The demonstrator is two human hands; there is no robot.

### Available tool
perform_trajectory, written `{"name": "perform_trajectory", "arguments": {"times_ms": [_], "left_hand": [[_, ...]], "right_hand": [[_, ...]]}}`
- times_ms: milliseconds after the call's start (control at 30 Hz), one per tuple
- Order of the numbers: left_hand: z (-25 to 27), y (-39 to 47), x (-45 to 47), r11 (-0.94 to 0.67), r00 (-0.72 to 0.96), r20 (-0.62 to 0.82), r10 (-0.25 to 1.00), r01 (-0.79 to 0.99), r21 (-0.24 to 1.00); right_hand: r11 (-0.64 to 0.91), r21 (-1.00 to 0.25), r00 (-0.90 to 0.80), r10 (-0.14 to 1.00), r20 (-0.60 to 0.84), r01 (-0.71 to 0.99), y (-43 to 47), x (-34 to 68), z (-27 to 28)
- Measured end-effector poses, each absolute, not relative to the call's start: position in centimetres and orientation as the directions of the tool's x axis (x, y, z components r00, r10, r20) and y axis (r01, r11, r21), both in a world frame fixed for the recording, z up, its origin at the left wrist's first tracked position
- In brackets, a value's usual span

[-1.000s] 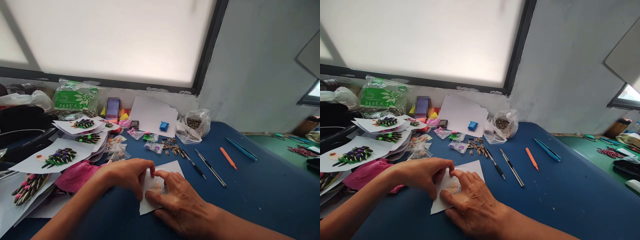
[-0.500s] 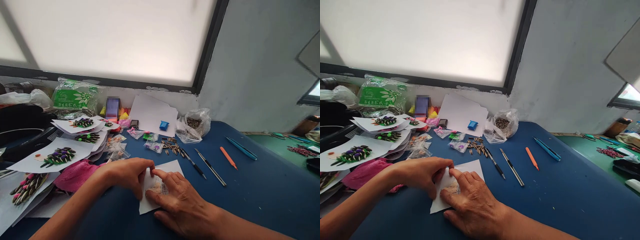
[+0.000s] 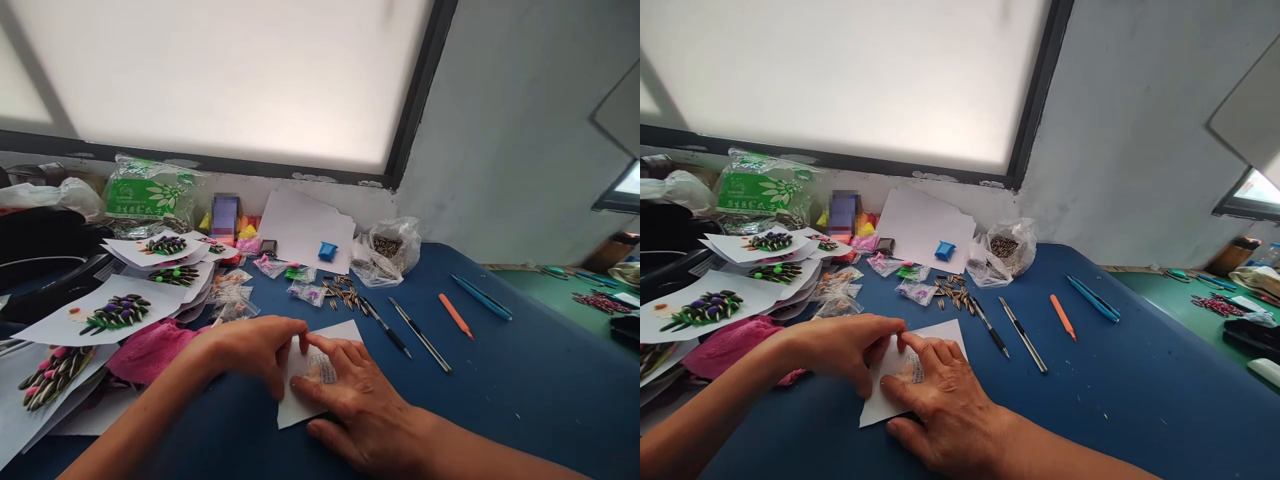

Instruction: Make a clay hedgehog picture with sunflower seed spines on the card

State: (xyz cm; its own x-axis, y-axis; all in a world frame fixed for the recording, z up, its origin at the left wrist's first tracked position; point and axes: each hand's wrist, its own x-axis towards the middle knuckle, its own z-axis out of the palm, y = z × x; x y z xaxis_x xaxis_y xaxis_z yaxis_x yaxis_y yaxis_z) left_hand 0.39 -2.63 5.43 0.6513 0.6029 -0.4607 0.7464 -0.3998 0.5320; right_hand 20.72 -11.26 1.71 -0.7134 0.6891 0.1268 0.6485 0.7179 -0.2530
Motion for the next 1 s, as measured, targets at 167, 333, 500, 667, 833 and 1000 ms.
{"name": "perform_trajectory", "arguments": {"times_ms": [167,333,500,667,833,1000], "left_hand": [[5.50,-2.70,0.49,-0.399,0.651,-0.461,0.603,0.746,0.533],[5.44,-2.73,0.48,-0.398,0.652,-0.461,0.602,0.746,0.534],[5.48,-2.71,0.42,-0.409,0.659,-0.460,0.596,0.741,0.532],[5.49,-2.69,0.38,-0.402,0.657,-0.460,0.597,0.741,0.538],[5.28,-2.58,0.35,-0.408,0.665,-0.453,0.593,0.734,0.544],[5.30,-2.61,0.33,-0.414,0.674,-0.444,0.590,0.725,0.550]], "right_hand": [[0.730,-0.241,-0.726,0.677,0.122,0.640,-11.28,20.92,1.72],[0.710,-0.225,-0.687,0.704,0.180,0.668,-11.42,21.12,1.48],[0.706,-0.230,-0.692,0.706,0.150,0.670,-11.25,20.95,1.47],[0.702,-0.221,-0.689,0.710,0.142,0.677,-11.33,21.11,1.56],[0.726,-0.195,-0.715,0.686,0.137,0.659,-11.42,21.02,1.71],[0.737,-0.174,-0.721,0.675,0.155,0.653,-11.36,21.02,1.50]]}}
